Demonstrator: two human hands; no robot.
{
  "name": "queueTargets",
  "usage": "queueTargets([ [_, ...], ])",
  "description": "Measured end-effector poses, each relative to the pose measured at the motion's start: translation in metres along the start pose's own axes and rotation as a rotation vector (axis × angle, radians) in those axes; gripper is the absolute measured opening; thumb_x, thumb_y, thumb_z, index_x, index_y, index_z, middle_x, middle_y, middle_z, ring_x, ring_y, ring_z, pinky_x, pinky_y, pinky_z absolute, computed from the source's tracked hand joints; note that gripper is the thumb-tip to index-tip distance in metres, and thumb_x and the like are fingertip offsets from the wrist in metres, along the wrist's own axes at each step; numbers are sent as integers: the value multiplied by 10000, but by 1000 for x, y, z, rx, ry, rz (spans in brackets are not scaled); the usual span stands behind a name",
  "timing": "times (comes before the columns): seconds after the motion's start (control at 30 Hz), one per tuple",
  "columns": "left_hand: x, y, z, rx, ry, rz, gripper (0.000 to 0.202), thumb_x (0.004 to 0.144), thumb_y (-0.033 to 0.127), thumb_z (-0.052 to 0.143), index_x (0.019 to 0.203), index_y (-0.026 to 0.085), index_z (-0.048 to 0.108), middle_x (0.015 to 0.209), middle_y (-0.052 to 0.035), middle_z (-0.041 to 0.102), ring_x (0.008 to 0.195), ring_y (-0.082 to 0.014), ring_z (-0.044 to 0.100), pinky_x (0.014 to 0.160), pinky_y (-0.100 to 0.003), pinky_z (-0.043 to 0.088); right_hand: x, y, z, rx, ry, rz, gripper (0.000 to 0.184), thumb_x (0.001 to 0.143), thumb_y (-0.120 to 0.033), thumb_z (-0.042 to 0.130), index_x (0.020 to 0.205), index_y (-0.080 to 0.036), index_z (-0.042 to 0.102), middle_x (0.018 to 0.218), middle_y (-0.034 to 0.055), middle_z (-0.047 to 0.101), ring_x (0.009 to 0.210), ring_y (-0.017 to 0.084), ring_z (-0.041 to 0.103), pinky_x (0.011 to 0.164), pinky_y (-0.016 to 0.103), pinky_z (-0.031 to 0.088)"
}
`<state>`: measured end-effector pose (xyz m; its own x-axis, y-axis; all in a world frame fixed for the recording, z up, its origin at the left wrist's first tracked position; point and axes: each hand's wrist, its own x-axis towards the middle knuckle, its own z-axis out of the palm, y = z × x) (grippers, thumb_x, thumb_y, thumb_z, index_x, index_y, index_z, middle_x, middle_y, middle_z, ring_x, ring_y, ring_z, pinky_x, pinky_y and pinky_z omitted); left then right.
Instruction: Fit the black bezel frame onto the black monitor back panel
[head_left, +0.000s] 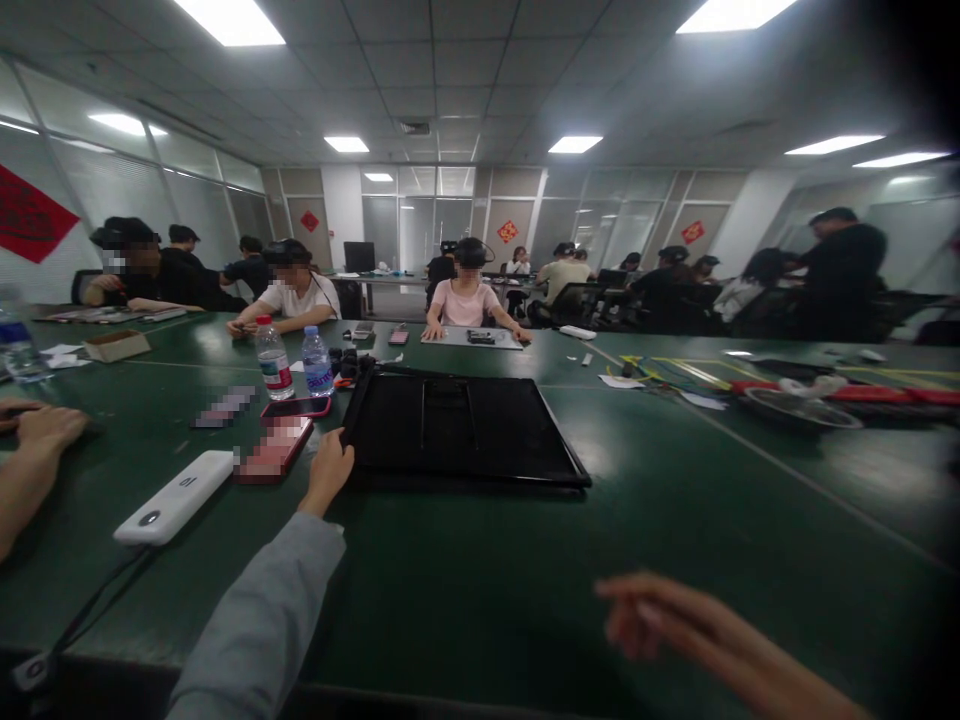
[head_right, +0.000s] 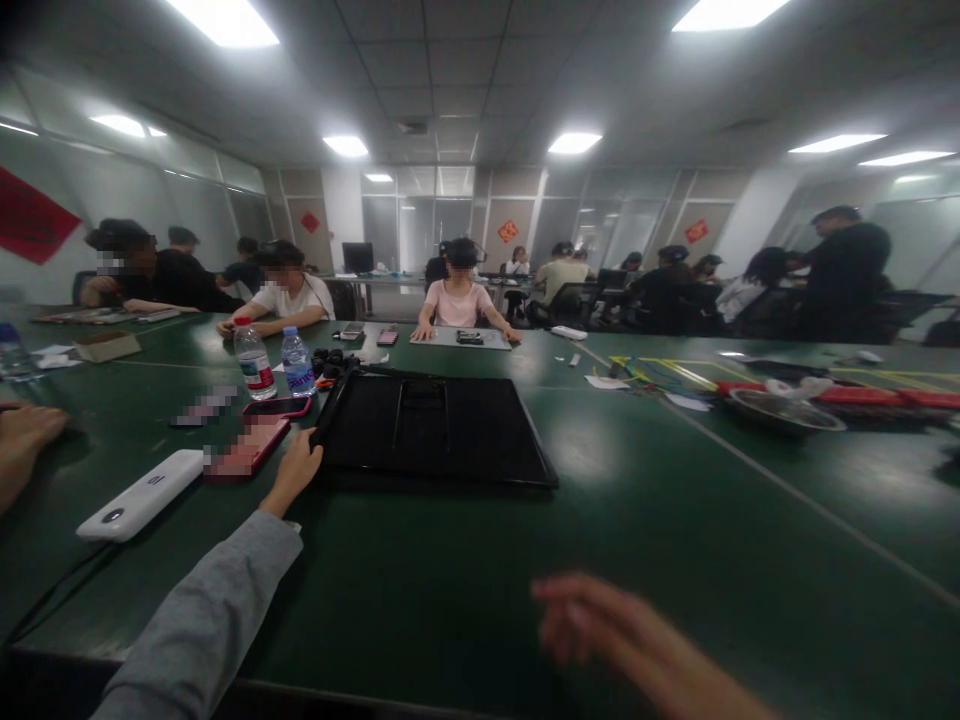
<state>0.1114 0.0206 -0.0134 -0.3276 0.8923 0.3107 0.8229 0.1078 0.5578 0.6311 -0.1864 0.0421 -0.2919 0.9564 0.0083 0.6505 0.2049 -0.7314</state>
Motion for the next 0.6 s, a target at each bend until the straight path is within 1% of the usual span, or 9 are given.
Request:
queueTargets([
  [0.03,0,-1,1,7,-3,8,450,961,213,425,1387,110,525,1434,-213,579,1333,-300,584,1103,-442,472,29,8,-9,78,160,-16,516,909,-704,489,1194,-358,746,1094,139,731,1030,306,704,814,481,600],
  [0.1,1,-4,2,15,-21,15,461,966,221,413,1398,108,528,1442,-213,573,1343,-306,575,1113,-451,466,94,27,-20,108,558,-39,609,846,-728,544,1212,-276,724,1089,173,717,1082,329,677,947,516,559],
  [0.17,2,-6,3,16,-40,13,473,970,229,406,1410,97,523,1451,-217,565,1350,-315,569,1116,-460,464,154,50,-21,46,805,16,671,776,-733,594,1185,-211,701,1097,196,696,1122,360,647,1026,564,504],
  [0.2,3,-7,4,15,-46,11,477,971,231,406,1413,94,521,1454,-219,562,1348,-318,571,1115,-464,465,179,61,-19,55,852,90,661,761,-722,595,1140,-189,693,1057,199,691,1099,371,647,1017,586,501],
  [0.23,5,-8,4,14,-49,7,476,969,232,413,1412,94,522,1455,-219,562,1345,-318,574,1114,-465,467,200,72,-15,104,831,167,621,758,-697,590,1093,-181,682,1007,191,690,1046,369,662,978,588,521],
  [0.33,8,-8,3,3,-34,-2,443,965,245,460,1382,127,547,1428,-201,588,1329,-299,590,1101,-444,482,236,101,-6,159,729,227,458,750,-584,619,1004,-205,665,994,161,712,1030,348,680,980,554,525],
  [0.4,10,-6,3,-3,-10,7,404,974,259,471,1350,143,565,1397,-193,609,1318,-286,598,1086,-432,495,243,114,-3,144,718,215,402,743,-527,638,988,-210,677,1004,148,730,1038,341,683,989,547,519],
  [0.47,9,-3,3,8,12,21,372,985,252,461,1322,145,575,1388,-194,614,1321,-285,593,1083,-442,497,243,122,-2,124,752,187,384,768,-496,626,1011,-209,702,999,138,742,1030,329,687,982,535,522],
  [0.6,4,3,4,52,43,35,344,996,234,447,1302,148,579,1467,-201,564,1391,-312,530,1112,-497,466,238,123,-2,44,846,143,419,864,-476,516,1080,-200,745,1002,140,750,1003,311,692,970,503,521],
])
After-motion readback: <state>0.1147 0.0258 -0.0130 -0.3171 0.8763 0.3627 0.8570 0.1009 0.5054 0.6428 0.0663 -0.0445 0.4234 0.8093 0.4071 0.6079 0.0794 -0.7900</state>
